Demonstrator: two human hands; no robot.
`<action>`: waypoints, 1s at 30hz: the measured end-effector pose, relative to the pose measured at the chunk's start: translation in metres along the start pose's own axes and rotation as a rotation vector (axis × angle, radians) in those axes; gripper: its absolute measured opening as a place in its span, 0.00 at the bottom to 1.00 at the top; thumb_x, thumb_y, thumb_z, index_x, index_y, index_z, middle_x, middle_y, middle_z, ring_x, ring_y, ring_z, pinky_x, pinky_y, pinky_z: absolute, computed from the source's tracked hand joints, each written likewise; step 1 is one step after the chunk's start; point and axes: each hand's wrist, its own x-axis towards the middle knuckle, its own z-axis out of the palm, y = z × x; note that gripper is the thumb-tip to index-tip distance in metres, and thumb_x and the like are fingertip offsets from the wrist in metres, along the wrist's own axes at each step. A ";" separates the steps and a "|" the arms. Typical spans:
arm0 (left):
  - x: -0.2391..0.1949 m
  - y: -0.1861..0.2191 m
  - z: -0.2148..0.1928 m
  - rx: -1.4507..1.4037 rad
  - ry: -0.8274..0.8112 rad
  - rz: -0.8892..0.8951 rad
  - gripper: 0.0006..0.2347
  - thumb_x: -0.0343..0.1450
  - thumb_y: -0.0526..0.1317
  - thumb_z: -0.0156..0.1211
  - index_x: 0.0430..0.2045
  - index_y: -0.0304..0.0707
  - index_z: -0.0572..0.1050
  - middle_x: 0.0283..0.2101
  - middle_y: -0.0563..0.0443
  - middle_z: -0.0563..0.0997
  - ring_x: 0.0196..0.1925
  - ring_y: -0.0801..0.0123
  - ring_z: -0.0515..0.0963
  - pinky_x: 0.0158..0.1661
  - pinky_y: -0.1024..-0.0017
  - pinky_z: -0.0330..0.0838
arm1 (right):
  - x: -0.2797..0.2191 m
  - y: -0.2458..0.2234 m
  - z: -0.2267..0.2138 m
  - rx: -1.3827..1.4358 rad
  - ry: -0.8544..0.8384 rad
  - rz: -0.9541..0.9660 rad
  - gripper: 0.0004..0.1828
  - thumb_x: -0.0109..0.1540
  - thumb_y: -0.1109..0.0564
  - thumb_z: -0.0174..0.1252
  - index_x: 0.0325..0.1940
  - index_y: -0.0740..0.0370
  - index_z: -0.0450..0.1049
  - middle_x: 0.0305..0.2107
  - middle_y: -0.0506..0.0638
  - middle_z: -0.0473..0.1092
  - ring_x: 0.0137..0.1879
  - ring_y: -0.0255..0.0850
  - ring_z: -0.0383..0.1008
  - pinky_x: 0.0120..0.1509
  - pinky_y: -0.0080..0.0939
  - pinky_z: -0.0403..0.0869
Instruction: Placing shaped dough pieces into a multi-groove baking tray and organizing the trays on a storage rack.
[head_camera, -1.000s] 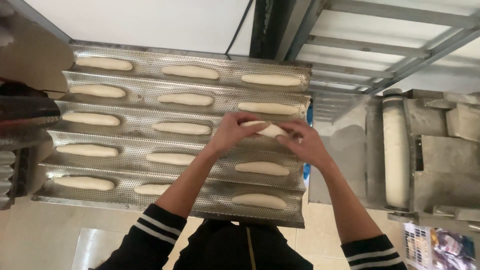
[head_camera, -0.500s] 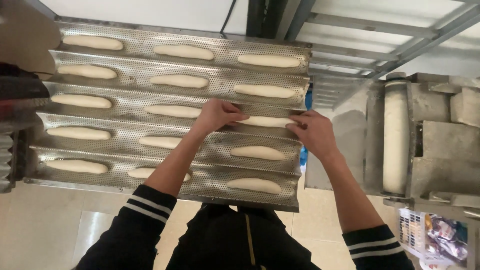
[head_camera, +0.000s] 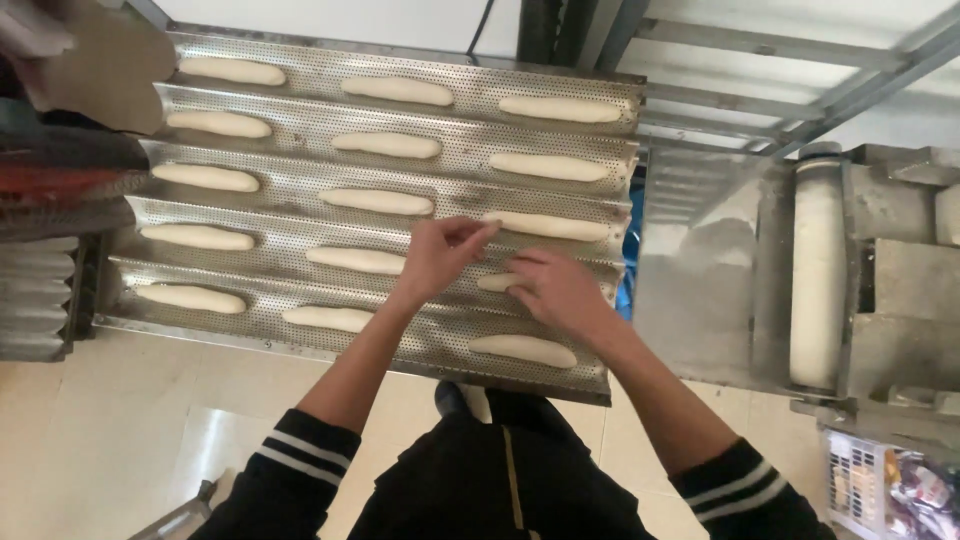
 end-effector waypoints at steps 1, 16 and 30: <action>-0.003 -0.006 0.002 0.000 -0.004 0.007 0.18 0.73 0.52 0.67 0.46 0.35 0.82 0.36 0.45 0.86 0.38 0.64 0.87 0.41 0.69 0.82 | 0.006 -0.010 0.004 -0.005 0.005 0.003 0.18 0.62 0.48 0.62 0.56 0.51 0.80 0.50 0.51 0.77 0.59 0.51 0.77 0.64 0.49 0.73; -0.020 -0.006 0.045 0.069 -0.191 0.002 0.21 0.64 0.50 0.74 0.46 0.36 0.84 0.47 0.34 0.85 0.52 0.42 0.83 0.52 0.58 0.76 | -0.048 0.016 -0.022 -0.062 -0.033 0.261 0.25 0.60 0.46 0.66 0.59 0.57 0.78 0.48 0.58 0.76 0.56 0.56 0.76 0.61 0.53 0.74; -0.013 -0.023 0.017 -0.267 -0.252 -0.067 0.18 0.71 0.40 0.69 0.50 0.23 0.78 0.54 0.25 0.78 0.51 0.47 0.83 0.48 0.65 0.84 | -0.077 0.019 -0.042 0.250 0.166 0.495 0.17 0.65 0.45 0.65 0.56 0.49 0.83 0.30 0.55 0.79 0.34 0.46 0.78 0.46 0.43 0.75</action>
